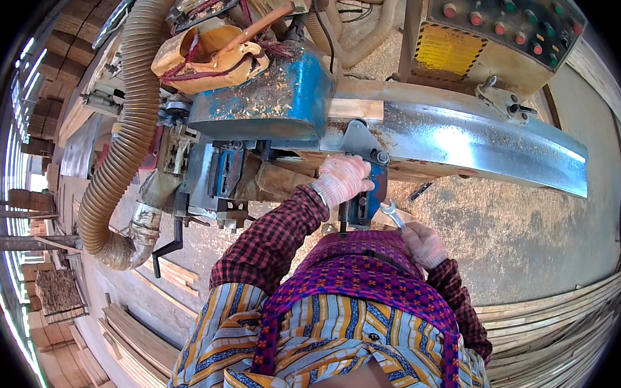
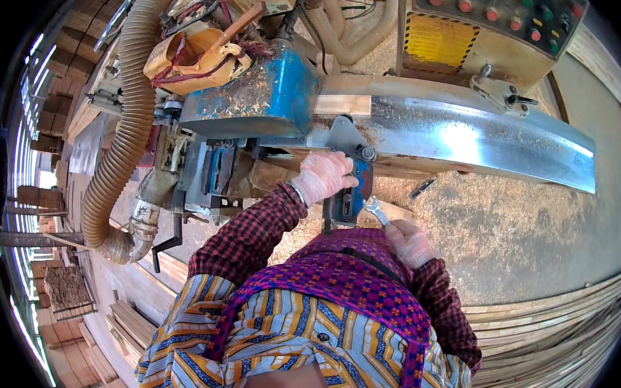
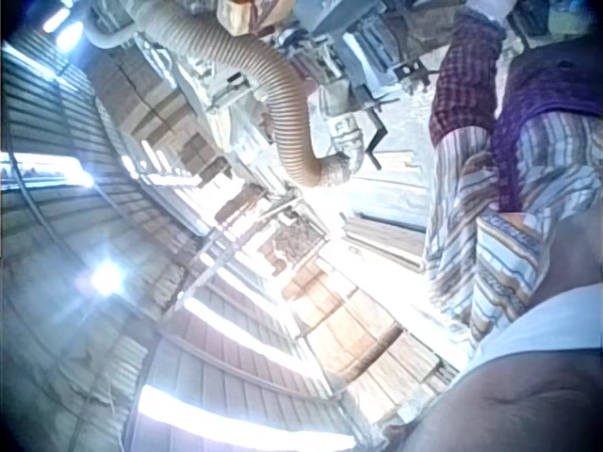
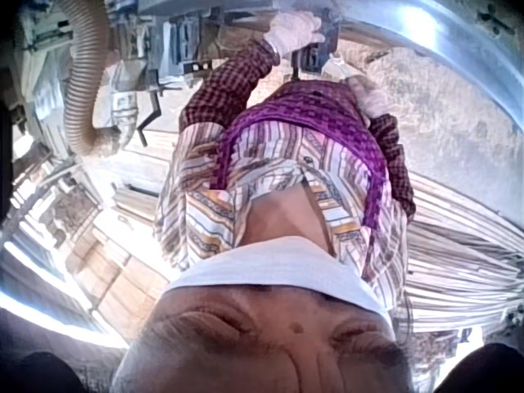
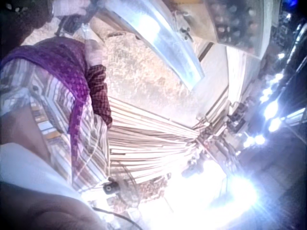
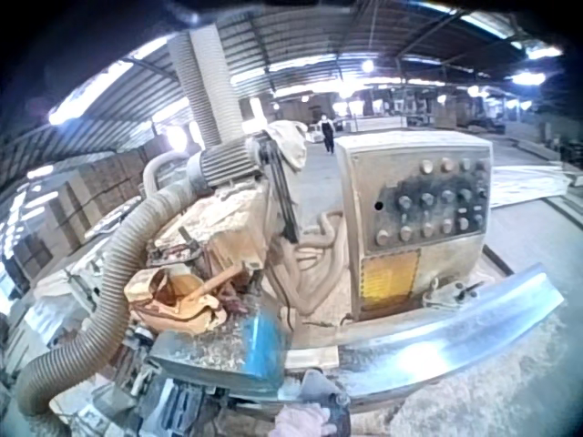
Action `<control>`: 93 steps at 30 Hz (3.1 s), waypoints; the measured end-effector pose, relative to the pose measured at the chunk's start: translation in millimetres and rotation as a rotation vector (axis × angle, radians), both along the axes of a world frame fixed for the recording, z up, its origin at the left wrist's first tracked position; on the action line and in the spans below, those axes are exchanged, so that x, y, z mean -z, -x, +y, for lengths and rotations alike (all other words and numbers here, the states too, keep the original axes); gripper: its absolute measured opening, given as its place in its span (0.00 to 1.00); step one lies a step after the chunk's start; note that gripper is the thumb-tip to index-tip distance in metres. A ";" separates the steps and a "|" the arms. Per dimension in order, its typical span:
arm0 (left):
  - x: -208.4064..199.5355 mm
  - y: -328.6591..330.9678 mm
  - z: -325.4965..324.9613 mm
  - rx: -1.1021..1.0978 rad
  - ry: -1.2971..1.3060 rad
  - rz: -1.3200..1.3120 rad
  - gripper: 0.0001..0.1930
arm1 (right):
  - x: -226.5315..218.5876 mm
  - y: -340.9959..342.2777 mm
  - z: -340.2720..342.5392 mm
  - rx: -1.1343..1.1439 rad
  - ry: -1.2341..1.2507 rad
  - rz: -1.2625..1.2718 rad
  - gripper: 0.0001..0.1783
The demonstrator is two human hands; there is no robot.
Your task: The person adjusts a large woodworking machine using a wrench and manually feeds wood pieces into the equipment in a factory setting.
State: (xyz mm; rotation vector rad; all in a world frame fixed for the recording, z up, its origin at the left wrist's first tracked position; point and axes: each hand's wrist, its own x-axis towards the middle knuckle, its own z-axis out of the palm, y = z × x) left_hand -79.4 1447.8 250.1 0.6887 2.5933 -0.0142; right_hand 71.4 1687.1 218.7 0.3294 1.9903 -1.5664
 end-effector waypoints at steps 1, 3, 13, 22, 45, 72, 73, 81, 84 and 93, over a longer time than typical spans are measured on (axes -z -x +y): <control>0.0 -1.4 -4.0 0.015 -0.031 0.027 0.14 | -1.0 -1.1 -5.6 -0.041 -0.031 0.046 0.18; 0.2 -12.3 -14.9 0.030 -0.188 0.102 0.14 | -0.3 -2.3 -14.5 -0.109 -0.117 0.064 0.18; -3.4 -51.5 -28.4 0.026 -0.302 -0.057 0.15 | 20.0 -2.4 -59.5 -0.105 -0.315 0.156 0.19; -0.7 -36.3 -26.0 0.118 -0.190 -0.129 0.14 | 34.8 -25.3 -83.7 0.100 -0.178 0.071 0.19; 6.8 -53.8 -19.1 -0.048 -0.373 0.100 0.18 | -35.7 159.8 -26.7 -1.157 -0.534 0.376 0.18; 1.2 -33.9 -26.9 0.196 -0.171 -0.093 0.16 | 2.8 -0.8 -54.2 -0.341 -0.361 0.069 0.28; 0.8 -33.4 -27.7 0.195 -0.171 -0.103 0.16 | 4.4 -6.2 -57.1 -0.289 -0.333 0.060 0.29; -11.3 -29.5 -28.4 0.258 -0.192 -0.155 0.18 | 26.4 -22.2 -82.4 -0.093 -0.328 0.029 0.29; -13.6 -29.8 -27.9 0.274 -0.189 -0.140 0.20 | 18.2 -21.7 -85.3 -0.109 -0.327 -0.075 0.32; -10.3 -33.5 -31.9 0.269 -0.214 -0.113 0.18 | 10.9 -20.2 -104.2 -0.173 -0.456 -0.083 0.28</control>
